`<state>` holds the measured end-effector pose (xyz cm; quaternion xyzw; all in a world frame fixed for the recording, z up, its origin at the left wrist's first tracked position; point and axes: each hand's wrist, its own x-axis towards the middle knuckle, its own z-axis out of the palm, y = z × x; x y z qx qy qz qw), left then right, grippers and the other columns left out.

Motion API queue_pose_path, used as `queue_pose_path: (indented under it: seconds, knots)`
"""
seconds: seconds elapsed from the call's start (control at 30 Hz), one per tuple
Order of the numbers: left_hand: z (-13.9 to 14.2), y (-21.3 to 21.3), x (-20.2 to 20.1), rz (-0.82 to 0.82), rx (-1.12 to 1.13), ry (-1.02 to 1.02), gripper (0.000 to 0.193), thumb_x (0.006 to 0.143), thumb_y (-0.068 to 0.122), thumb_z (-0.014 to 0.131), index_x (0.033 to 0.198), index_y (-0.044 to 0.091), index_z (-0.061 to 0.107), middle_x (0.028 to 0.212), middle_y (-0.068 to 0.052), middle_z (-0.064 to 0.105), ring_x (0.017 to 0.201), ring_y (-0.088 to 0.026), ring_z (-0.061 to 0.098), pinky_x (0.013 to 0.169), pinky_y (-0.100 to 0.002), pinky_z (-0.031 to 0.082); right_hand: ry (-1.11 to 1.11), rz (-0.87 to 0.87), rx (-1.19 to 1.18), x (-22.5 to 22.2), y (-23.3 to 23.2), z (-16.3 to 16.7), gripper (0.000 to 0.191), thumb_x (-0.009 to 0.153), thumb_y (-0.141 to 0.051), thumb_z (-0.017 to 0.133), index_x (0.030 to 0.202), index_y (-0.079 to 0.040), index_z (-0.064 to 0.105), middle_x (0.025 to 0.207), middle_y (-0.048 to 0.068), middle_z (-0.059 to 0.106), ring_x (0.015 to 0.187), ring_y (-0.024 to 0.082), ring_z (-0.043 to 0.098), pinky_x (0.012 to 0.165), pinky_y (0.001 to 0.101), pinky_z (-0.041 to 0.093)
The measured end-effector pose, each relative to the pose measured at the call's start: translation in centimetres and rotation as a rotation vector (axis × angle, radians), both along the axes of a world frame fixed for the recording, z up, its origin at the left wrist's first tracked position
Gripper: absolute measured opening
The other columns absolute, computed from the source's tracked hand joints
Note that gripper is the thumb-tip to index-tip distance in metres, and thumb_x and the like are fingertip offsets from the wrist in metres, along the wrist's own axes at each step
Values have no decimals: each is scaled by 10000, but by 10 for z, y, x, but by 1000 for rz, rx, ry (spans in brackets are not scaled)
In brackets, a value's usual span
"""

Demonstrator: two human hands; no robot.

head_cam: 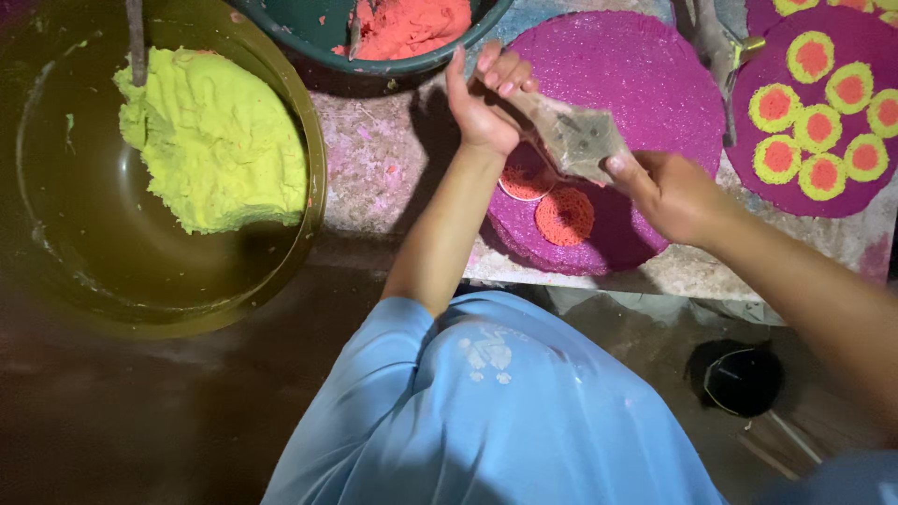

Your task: The person scoops pink paste from a bowl into a wooden hand extruder press and squeezes the press to extrude ring-shaped paste pieces onto pink discs, building up flower decorations, refilling the press with more paste as it empties.

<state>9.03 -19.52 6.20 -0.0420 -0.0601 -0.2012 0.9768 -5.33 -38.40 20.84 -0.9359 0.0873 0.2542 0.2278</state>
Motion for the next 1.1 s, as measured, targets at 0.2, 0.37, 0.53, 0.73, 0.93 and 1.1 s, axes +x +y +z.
queue_pose_path:
  seconds: [0.2, 0.37, 0.53, 0.73, 0.93, 1.1]
  knots:
    - [12, 16, 27, 18, 64, -131, 388, 997, 525, 461, 799, 193, 429, 657, 74, 318, 602, -101, 364, 686, -327, 399, -183, -18, 145, 4, 16, -23, 637, 1047, -528, 401, 1276, 10, 653, 1020, 273, 714, 963, 407, 699, 847, 512, 513]
    - [10, 36, 19, 54, 132, -74, 425, 999, 544, 441, 774, 185, 426, 628, 75, 299, 568, -99, 344, 646, -318, 385, -47, -39, 177, 2, 25, -36, 644, 1076, -524, 363, 1114, 37, 677, 818, 269, 689, 817, 387, 708, 811, 508, 535]
    - [4, 8, 0, 92, 123, 119, 384, 988, 505, 441, 746, 207, 419, 605, 80, 315, 546, -107, 350, 615, -324, 389, 80, -73, 89, 3, -2, -27, 646, 1072, -549, 363, 1088, 12, 683, 819, 209, 707, 787, 360, 714, 778, 506, 526]
    - [8, -2, 28, 65, 24, -233, 352, 1043, 449, 439, 829, 176, 498, 711, 41, 482, 703, -140, 483, 787, -356, 450, -347, 81, 74, 14, -23, -47, 501, 1124, -456, 479, 1142, -2, 688, 872, 210, 665, 816, 334, 637, 725, 493, 492]
    - [-7, 38, 8, -131, 834, -80, 522, 987, 456, 481, 1366, 102, 538, 1306, -73, 625, 1192, -208, 600, 1017, -398, 495, -559, 16, 472, -1, -29, -60, 474, 1098, -475, 574, 1048, -7, 622, 798, 1, 574, 743, 86, 509, 640, 289, 415]
    - [-5, 67, -57, -17, 1966, -1150, 1077, 713, 417, 946, 1481, 18, 305, 1445, -212, 387, 1365, -389, 347, 1135, -518, 315, -650, -243, 834, -36, -27, -57, 810, 966, -777, 505, 1188, -6, 612, 792, -7, 538, 636, 73, 449, 550, 262, 336]
